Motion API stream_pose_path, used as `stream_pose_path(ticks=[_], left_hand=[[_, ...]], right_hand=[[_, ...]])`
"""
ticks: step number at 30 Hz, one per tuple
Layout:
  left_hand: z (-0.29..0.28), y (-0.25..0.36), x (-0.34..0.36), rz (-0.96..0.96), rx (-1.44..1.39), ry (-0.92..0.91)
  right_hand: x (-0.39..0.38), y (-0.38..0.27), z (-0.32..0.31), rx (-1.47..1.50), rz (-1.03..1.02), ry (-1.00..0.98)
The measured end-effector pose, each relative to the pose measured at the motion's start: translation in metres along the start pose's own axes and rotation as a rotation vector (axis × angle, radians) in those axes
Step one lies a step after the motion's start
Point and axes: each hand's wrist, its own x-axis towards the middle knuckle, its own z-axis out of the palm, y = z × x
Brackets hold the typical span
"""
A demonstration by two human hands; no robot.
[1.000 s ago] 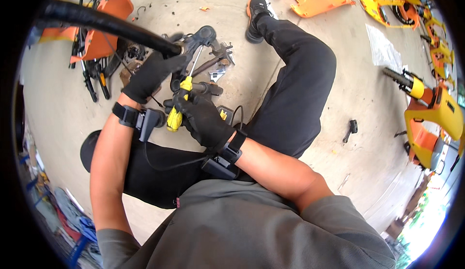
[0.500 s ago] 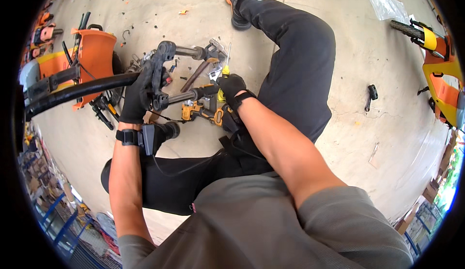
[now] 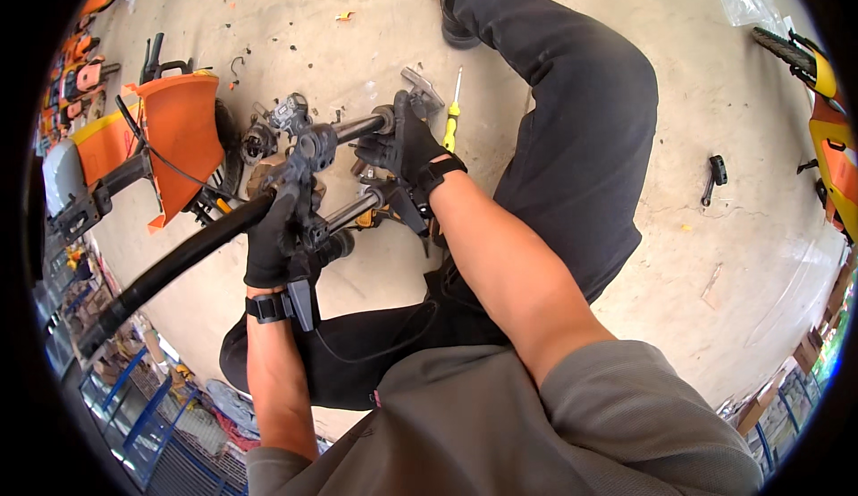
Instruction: The person disassembles motorcycle front forks and a triple tree assembly on the ground using a power drill, a screwdriver, and a hammer, while handling bolts and screws from a box.
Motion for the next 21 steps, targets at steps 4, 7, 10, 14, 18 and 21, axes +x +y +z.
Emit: stream_pose_path(ticks=[4, 7, 10, 14, 18, 21], left_hand=[[-0.011, -0.015, -0.005, -0.041, -0.126, -0.054], [-0.003, -0.012, -0.012, 0.064, -0.152, -0.057], [-0.028, -0.027, -0.017, 0.229, -0.025, -0.048], [-0.055, -0.046, -0.025, 0.199, -0.335, -0.146], [-0.066, -0.045, -0.028, 0.287, -0.338, -0.157], [-0.083, -0.047, -0.017, 0.362, -0.272, -0.112]], right_hand=[[0.033, 0.014, -0.011, 0.178, -0.185, -0.031], [0.046, 0.021, -0.032, -0.124, -0.331, -0.198], [0.025, 0.032, -0.013, -0.061, -0.241, -0.218], [-0.007, 0.036, 0.032, 0.018, -0.266, -0.028], [-0.019, 0.034, 0.069, 0.353, -0.142, 0.012], [-0.036, 0.032, 0.094, 0.301, -0.142, -0.093]])
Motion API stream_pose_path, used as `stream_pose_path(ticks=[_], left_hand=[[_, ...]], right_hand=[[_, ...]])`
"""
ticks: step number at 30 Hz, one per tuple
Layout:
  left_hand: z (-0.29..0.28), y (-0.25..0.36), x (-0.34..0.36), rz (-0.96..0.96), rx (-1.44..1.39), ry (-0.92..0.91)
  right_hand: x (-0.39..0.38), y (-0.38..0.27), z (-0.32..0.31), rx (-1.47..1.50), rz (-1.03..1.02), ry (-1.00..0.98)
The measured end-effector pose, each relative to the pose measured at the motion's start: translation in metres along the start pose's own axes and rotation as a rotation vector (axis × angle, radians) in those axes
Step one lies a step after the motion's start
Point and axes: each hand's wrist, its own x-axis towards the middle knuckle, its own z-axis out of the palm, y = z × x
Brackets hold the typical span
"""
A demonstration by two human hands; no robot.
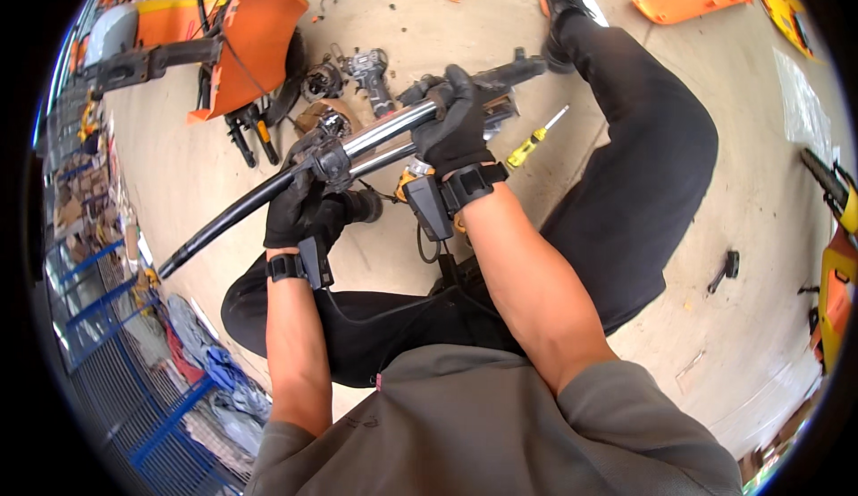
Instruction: The person disassembles motorcycle front forks and a triple tree assembly on the ground using a power drill, a screwdriver, and a hammer, while handling bolts and screws from a box.
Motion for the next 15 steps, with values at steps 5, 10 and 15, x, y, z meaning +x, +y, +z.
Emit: stream_pose_path(ticks=[5, 10, 15], left_hand=[[-0.021, -0.024, 0.016, -0.036, -0.175, 0.046], [-0.035, -0.032, 0.019, -0.067, -0.141, 0.057], [-0.012, -0.016, 0.021, -0.057, -0.103, 0.002]], right_hand=[[0.014, -0.014, -0.001, -0.103, -0.034, -0.168], [0.021, -0.022, -0.003, -0.025, -0.001, -0.154], [0.020, -0.024, -0.015, -0.037, -0.005, -0.152]])
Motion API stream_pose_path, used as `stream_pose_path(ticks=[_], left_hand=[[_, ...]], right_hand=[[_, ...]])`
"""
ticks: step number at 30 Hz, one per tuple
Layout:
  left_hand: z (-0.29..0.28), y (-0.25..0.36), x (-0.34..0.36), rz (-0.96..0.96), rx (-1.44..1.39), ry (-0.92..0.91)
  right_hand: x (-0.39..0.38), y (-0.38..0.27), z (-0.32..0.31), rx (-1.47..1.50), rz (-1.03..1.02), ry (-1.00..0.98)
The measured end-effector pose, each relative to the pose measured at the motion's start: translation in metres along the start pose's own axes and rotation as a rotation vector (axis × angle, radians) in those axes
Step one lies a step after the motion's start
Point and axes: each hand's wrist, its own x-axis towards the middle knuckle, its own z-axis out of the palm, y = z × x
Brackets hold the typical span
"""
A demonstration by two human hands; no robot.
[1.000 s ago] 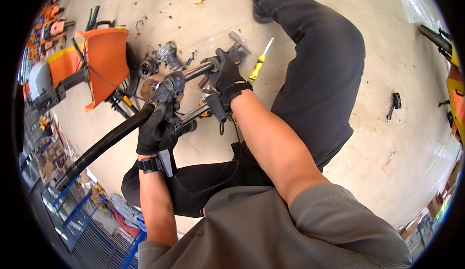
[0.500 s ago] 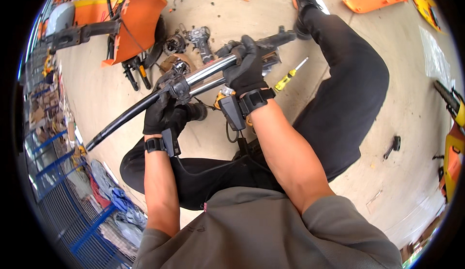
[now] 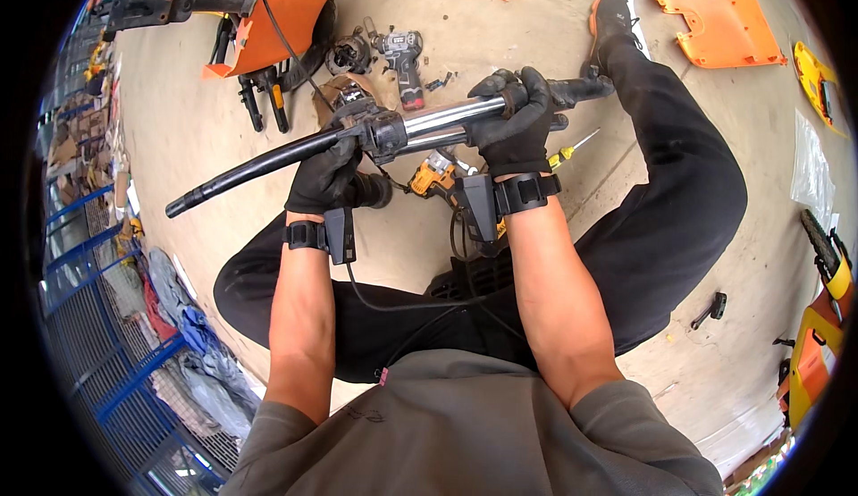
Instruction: The person disassembles motorcycle front forks and a triple tree assembly on the ground using a power drill, a screwdriver, and a hammer, while handling bolts and screws from a box.
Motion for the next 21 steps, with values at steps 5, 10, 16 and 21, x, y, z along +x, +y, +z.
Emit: stream_pose_path(ticks=[5, 10, 16, 21], left_hand=[[0.010, 0.002, 0.000, -0.010, 0.100, 0.034], [0.016, -0.001, 0.002, 0.004, 0.210, 0.084], [0.028, -0.004, 0.016, -0.009, 0.208, -0.008], [0.041, -0.004, 0.020, 0.031, 0.350, 0.043]], right_hand=[[0.002, -0.001, -0.007, 0.032, 0.023, 0.021], [0.008, -0.002, -0.015, 0.014, 0.023, 0.049], [0.017, -0.017, -0.045, -0.021, 0.056, 0.064], [0.020, -0.021, -0.048, -0.207, -0.005, 0.179]])
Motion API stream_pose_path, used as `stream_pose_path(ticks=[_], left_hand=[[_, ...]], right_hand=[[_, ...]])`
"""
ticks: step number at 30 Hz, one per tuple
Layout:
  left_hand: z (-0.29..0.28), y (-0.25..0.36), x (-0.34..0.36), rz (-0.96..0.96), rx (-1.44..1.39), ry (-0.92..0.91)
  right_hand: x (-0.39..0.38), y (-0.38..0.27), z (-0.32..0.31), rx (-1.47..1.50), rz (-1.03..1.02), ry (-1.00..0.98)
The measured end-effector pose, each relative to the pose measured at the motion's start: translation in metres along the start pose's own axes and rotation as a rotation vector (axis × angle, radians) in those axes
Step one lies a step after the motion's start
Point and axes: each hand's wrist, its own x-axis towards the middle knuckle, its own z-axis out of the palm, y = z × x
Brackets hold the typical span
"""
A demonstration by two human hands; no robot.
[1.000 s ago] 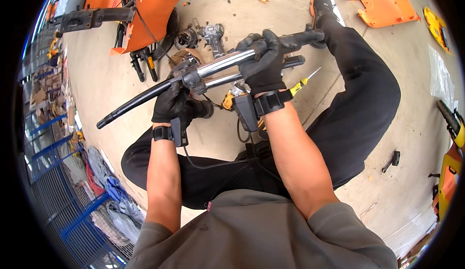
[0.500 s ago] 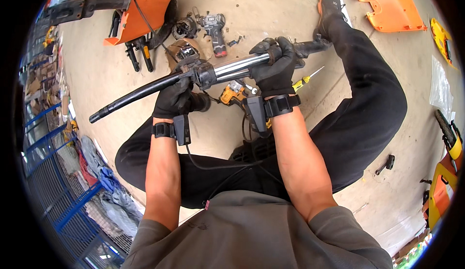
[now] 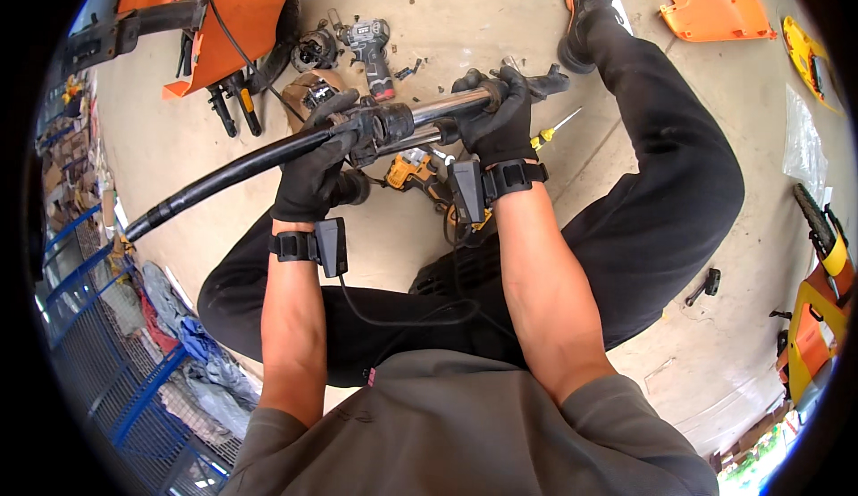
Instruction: The person disassembles motorcycle front forks and a triple tree assembly on the ground using a power drill, a screwdriver, and a hammer, while handling bolts and screws from a box.
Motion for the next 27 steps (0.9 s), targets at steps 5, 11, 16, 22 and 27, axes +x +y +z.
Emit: stream_pose_path(ticks=[5, 11, 16, 22, 27], left_hand=[[0.018, 0.011, 0.004, -0.029, -0.141, 0.019], [0.040, 0.041, 0.005, 0.054, 0.048, 0.043], [0.063, 0.076, -0.013, 0.096, 0.103, 0.094], [0.076, 0.062, -0.001, 0.223, 0.225, 0.003], [0.076, 0.064, 0.001, 0.192, 0.259, -0.021]], right_hand=[[0.015, -0.018, -0.025, -0.914, -0.445, -0.254], [-0.015, -0.033, -0.001, -0.527, -0.117, -0.143], [-0.039, -0.040, 0.004, -0.240, 0.238, -0.118], [-0.036, -0.043, -0.016, -0.495, 0.280, -0.050], [-0.079, -0.064, 0.011, -1.195, -0.245, 0.044]])
